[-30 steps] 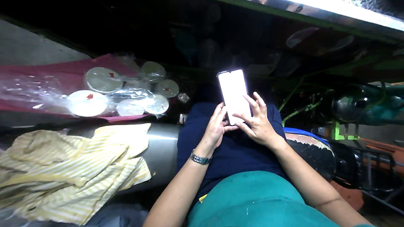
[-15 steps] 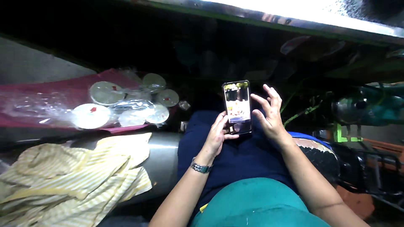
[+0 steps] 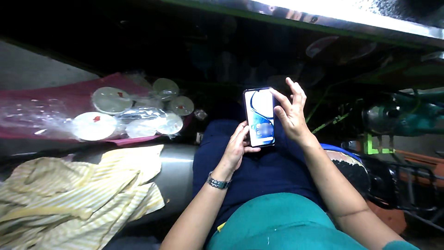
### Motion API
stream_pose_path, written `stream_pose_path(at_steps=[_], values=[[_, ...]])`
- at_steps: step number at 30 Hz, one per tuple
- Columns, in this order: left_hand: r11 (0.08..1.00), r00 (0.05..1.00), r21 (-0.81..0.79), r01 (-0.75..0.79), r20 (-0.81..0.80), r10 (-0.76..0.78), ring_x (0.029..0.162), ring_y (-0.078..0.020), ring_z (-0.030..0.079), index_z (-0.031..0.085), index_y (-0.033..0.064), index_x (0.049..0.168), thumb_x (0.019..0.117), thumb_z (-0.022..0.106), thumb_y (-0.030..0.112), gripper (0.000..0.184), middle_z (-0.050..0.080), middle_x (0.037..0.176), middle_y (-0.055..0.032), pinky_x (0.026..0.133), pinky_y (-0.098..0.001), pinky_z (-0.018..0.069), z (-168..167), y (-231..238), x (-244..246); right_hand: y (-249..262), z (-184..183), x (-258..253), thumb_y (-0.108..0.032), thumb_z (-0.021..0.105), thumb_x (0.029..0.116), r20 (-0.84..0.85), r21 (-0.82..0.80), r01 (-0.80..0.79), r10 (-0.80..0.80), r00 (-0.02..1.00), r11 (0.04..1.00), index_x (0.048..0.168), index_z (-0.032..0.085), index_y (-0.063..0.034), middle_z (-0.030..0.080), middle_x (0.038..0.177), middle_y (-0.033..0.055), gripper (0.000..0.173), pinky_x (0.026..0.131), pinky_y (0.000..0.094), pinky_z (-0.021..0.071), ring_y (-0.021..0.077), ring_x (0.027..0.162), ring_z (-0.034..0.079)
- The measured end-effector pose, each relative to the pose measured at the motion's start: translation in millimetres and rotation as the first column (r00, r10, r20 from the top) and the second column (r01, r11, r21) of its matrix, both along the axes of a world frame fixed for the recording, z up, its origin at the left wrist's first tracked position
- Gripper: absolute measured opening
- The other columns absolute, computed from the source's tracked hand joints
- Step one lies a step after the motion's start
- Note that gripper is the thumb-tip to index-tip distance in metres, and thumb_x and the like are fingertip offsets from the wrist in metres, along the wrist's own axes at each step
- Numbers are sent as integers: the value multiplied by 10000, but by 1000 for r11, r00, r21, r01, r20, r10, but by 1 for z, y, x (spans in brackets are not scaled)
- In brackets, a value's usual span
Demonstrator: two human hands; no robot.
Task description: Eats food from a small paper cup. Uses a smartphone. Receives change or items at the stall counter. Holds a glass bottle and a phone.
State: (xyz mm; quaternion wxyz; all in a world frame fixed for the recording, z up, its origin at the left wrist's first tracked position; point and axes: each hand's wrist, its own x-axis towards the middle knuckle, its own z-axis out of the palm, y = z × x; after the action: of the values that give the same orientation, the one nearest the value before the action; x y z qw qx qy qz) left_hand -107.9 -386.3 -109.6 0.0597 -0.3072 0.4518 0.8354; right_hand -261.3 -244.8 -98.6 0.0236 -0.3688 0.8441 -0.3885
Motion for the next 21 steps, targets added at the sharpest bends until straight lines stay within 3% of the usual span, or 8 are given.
stream_pose_path(at_steps=[10, 12, 14, 16, 18, 21], values=[[1000, 1000, 29, 0, 12, -1, 958, -228, 730, 443, 141, 1473, 1128, 251, 258, 411, 671, 1169, -120, 737, -397, 642, -1, -1, -1, -6, -4, -5, -564, 338, 1071, -17, 51, -13, 14, 1000, 999, 1462, 589, -255, 252, 1654, 241, 559, 1207, 642, 188, 507, 1523, 158], [1000, 1000, 30, -3, 15, 3, 963, -234, 729, 436, 134, 1479, 1127, 252, 252, 414, 668, 1174, -127, 739, -399, 643, -1, -2, -1, -4, -3, -4, -546, 337, 1075, -10, 28, -35, 36, 999, 999, 1367, 668, -217, 268, 1646, 243, 551, 1214, 620, 195, 498, 1526, 156], [999, 1000, 29, -17, 26, 16, 944, -227, 732, 440, 134, 1471, 1127, 250, 254, 410, 672, 1159, -121, 739, -393, 642, 0, -1, -1, 0, 1, 0, -508, 328, 1092, 35, -33, -80, 81, 996, 996, 1082, 753, -153, 286, 1641, 227, 554, 1229, 581, 192, 459, 1544, 128], [1000, 1000, 17, -23, 20, 22, 947, -219, 730, 439, 136, 1467, 1122, 250, 252, 410, 666, 1172, -111, 746, -392, 642, 0, -2, -1, 3, 6, 5, -444, 302, 1102, 100, -71, -103, 110, 989, 992, 858, 707, -134, 338, 1623, 180, 566, 1234, 553, 195, 417, 1551, 128], [1000, 1000, 11, -21, 8, 21, 970, -225, 726, 433, 135, 1474, 1120, 253, 251, 413, 653, 1198, -112, 762, -400, 642, 0, -2, -2, 5, 9, 7, -442, 283, 1102, 145, -83, -97, 109, 983, 992, 842, 692, -129, 360, 1614, 164, 577, 1231, 547, 193, 401, 1550, 137], [1000, 1000, 10, -24, 11, 23, 971, -226, 727, 414, 133, 1489, 1119, 256, 248, 418, 649, 1203, -115, 757, -398, 643, 0, -1, -2, 6, 5, 9, -495, 266, 1101, 127, -84, -82, 93, 988, 993, 978, 731, -137, 348, 1616, 186, 599, 1237, 551, 177, 410, 1550, 138]])
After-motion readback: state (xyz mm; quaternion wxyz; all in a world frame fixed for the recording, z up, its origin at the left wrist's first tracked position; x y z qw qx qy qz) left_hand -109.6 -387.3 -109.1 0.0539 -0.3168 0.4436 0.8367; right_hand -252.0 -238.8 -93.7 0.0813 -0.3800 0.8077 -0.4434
